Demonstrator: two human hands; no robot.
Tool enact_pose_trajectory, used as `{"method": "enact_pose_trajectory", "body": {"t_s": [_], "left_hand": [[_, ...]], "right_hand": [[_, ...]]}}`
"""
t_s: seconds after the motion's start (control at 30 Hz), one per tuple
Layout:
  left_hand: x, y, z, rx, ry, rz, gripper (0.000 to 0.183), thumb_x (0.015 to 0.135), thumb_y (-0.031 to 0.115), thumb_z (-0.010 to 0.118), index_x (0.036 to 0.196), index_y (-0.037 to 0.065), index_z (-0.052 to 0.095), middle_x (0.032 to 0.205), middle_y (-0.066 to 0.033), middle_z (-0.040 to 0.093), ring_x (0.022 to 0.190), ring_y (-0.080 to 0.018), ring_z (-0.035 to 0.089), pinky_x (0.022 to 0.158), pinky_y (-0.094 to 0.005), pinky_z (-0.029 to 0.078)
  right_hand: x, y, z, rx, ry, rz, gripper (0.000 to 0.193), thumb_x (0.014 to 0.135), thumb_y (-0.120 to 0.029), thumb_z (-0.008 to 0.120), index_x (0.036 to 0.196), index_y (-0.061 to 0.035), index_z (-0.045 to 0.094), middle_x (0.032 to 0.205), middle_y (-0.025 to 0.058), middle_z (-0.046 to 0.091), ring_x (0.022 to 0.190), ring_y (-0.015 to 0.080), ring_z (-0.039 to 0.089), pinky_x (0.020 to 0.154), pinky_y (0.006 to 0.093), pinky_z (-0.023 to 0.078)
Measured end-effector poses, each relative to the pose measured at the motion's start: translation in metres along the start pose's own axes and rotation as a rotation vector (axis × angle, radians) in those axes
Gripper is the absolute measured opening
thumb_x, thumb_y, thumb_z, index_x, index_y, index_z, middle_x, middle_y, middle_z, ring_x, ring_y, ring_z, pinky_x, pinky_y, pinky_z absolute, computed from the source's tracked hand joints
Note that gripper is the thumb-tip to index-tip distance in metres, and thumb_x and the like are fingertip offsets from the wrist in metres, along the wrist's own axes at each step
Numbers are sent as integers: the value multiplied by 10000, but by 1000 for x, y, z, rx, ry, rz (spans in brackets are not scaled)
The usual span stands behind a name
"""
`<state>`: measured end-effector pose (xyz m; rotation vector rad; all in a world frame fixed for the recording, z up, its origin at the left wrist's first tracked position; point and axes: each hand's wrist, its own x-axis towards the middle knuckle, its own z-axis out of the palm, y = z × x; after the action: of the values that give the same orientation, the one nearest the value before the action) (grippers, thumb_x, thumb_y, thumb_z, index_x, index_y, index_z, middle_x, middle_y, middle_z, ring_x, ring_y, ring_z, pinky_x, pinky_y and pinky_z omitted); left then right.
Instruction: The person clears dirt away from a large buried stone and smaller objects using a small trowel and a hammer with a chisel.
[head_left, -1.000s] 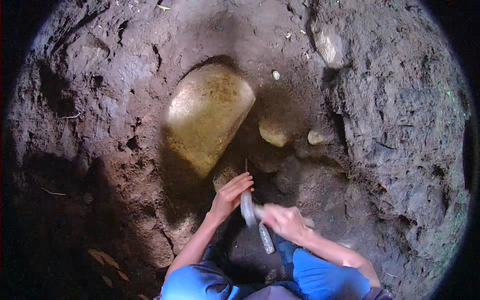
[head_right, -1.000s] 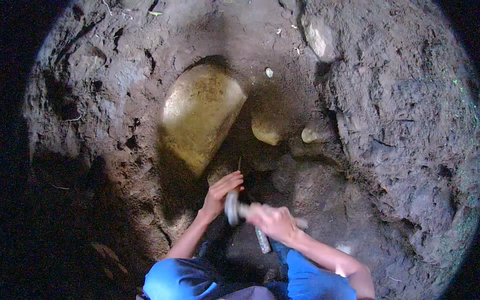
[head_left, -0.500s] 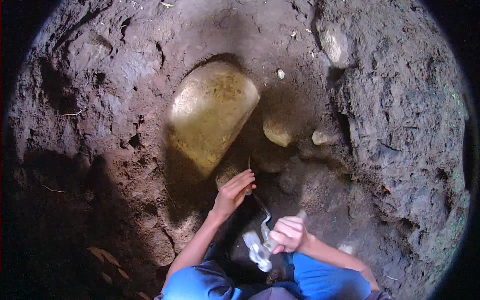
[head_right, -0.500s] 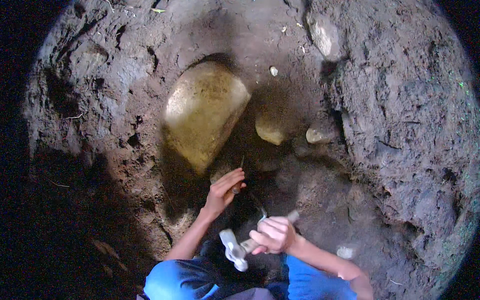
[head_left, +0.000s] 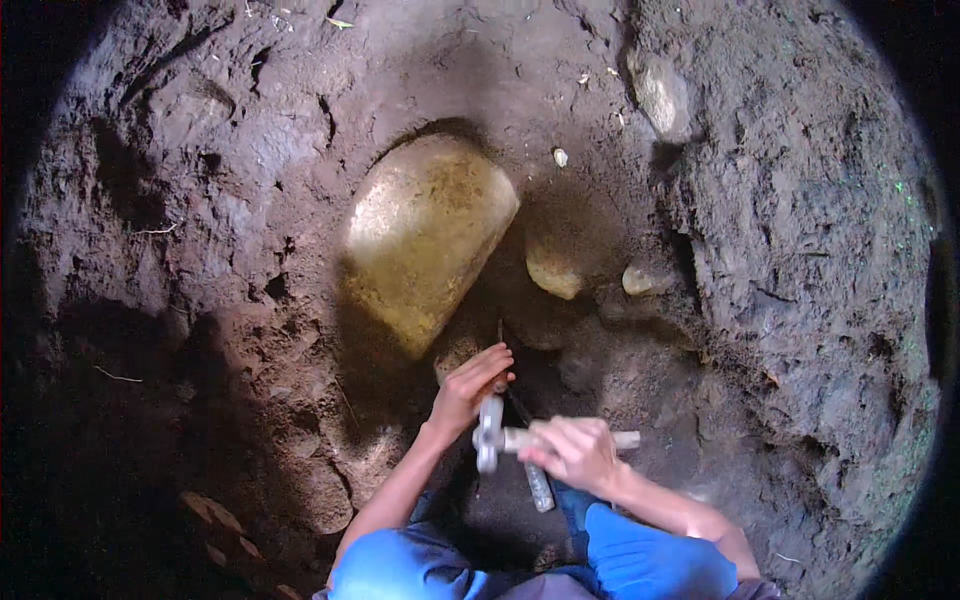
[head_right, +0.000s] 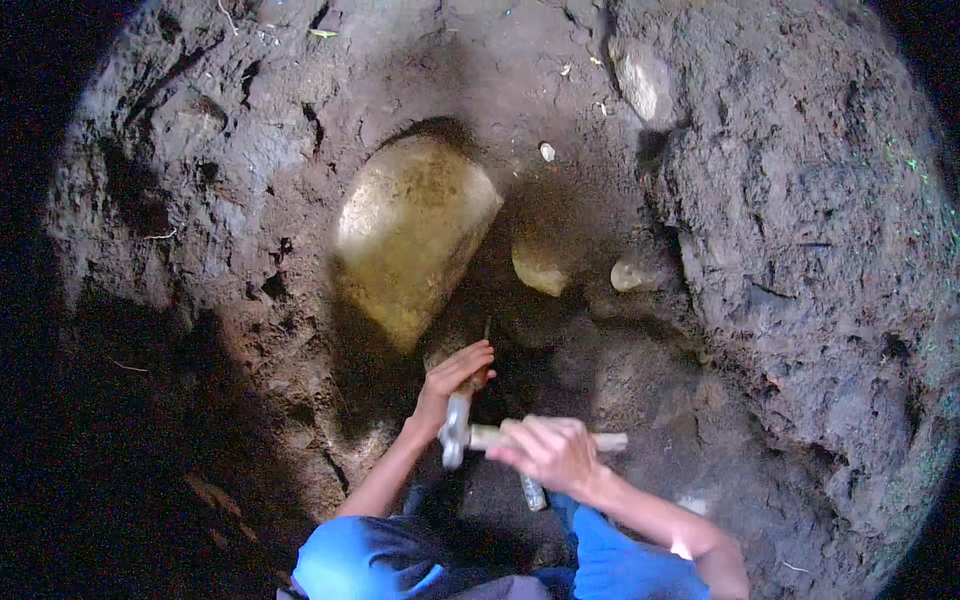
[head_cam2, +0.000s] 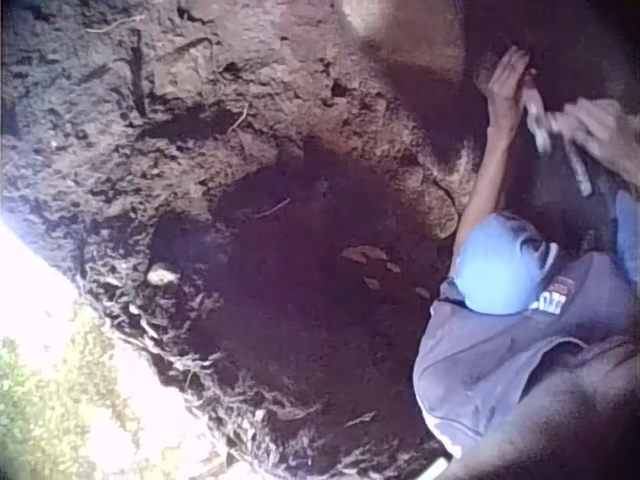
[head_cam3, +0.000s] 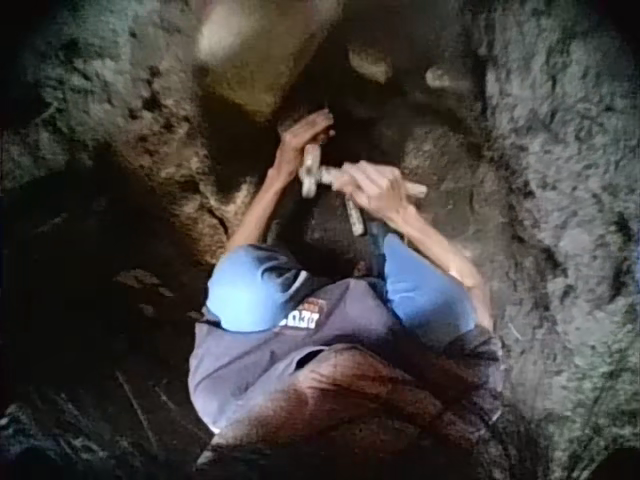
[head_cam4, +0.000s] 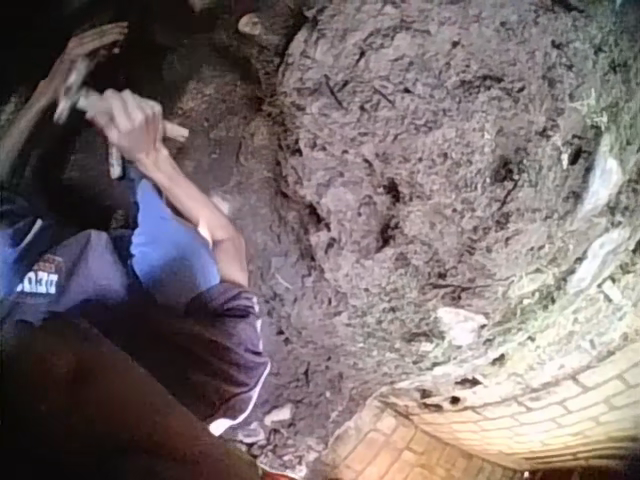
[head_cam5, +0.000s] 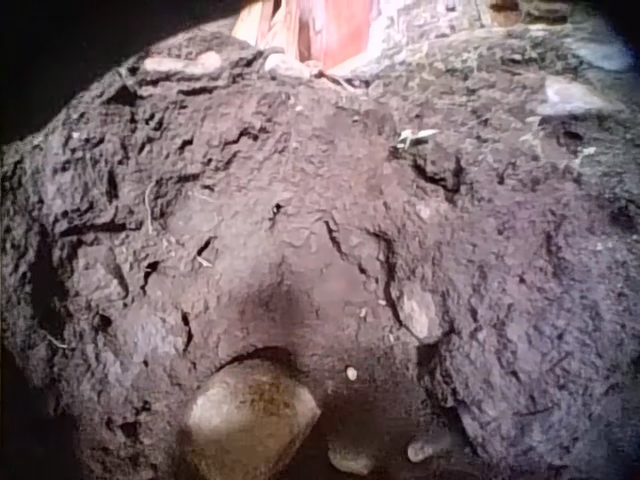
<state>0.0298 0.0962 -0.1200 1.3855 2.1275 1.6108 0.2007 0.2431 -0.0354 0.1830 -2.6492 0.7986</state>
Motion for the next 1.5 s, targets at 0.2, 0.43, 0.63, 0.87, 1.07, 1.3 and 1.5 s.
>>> {"method": "enact_pose_trajectory", "body": {"t_s": [0.2, 0.43, 0.63, 0.87, 1.07, 1.3, 1.5], "left_hand": [[7, 0, 2, 32, 1, 26, 304, 868, 5, 716, 1169, -10, 670, 1257, -150, 680, 1258, -317, 611, 1018, -402, 528], [5, -3, -1, 67, 24, 54, 363, 843, 12, 740, 1198, 2, 662, 1255, -166, 681, 1224, -324, 634, 1007, -393, 536], [1, -5, -1, 26, 68, -11, 336, 856, 22, 746, 1183, -8, 671, 1268, -167, 678, 1230, -320, 632, 1011, -392, 535], [-5, -7, 9, 38, 58, 3, 349, 884, 21, 719, 1226, 12, 651, 1323, -172, 649, 1238, -325, 626, 1018, -389, 531], [18, -5, -8, -241, 347, -349, 205, 975, 38, 643, 1172, 23, 592, 1251, -173, 681, 1138, -243, 671, 941, -346, 532], [-15, 1, 19, -192, 263, -164, 285, 896, -107, 623, 1165, -15, 593, 1252, -206, 667, 1190, -341, 652, 942, -426, 578], [-31, 17, 18, -44, 169, 27, 316, 851, -165, 622, 1127, -14, 608, 1272, -206, 654, 1214, -370, 635, 960, -422, 580]], "right_hand": [[-12, 25, 4, 10, -218, 245, 352, 929, -394, 690, 885, -50, 630, 739, 108, 672, 544, 279, 656, 462, 428, 519], [-6, 16, 0, 153, 63, -265, 428, 965, -421, 634, 757, -52, 571, 595, 70, 538, 477, 269, 583, 468, 392, 493], [-11, 1, 0, 123, 62, -82, 459, 925, -500, 670, 834, -49, 666, 680, 85, 631, 560, 266, 664, 499, 391, 532], [2, 12, 8, 126, -90, 260, 368, 931, -413, 692, 862, -59, 616, 717, 123, 666, 590, 332, 668, 521, 433, 520], [-2, 10, -6, 183, 75, 133, 415, 865, -438, 761, 824, -41, 647, 720, 94, 667, 586, 281, 679, 509, 373, 506], [-13, 14, -7, 200, 155, 245, 413, 874, -424, 763, 838, -30, 644, 696, 102, 644, 578, 285, 669, 523, 373, 502], [-14, 17, -13, 187, 181, 240, 462, 882, -474, 741, 849, -22, 646, 680, 101, 632, 574, 282, 661, 530, 373, 494]]}}
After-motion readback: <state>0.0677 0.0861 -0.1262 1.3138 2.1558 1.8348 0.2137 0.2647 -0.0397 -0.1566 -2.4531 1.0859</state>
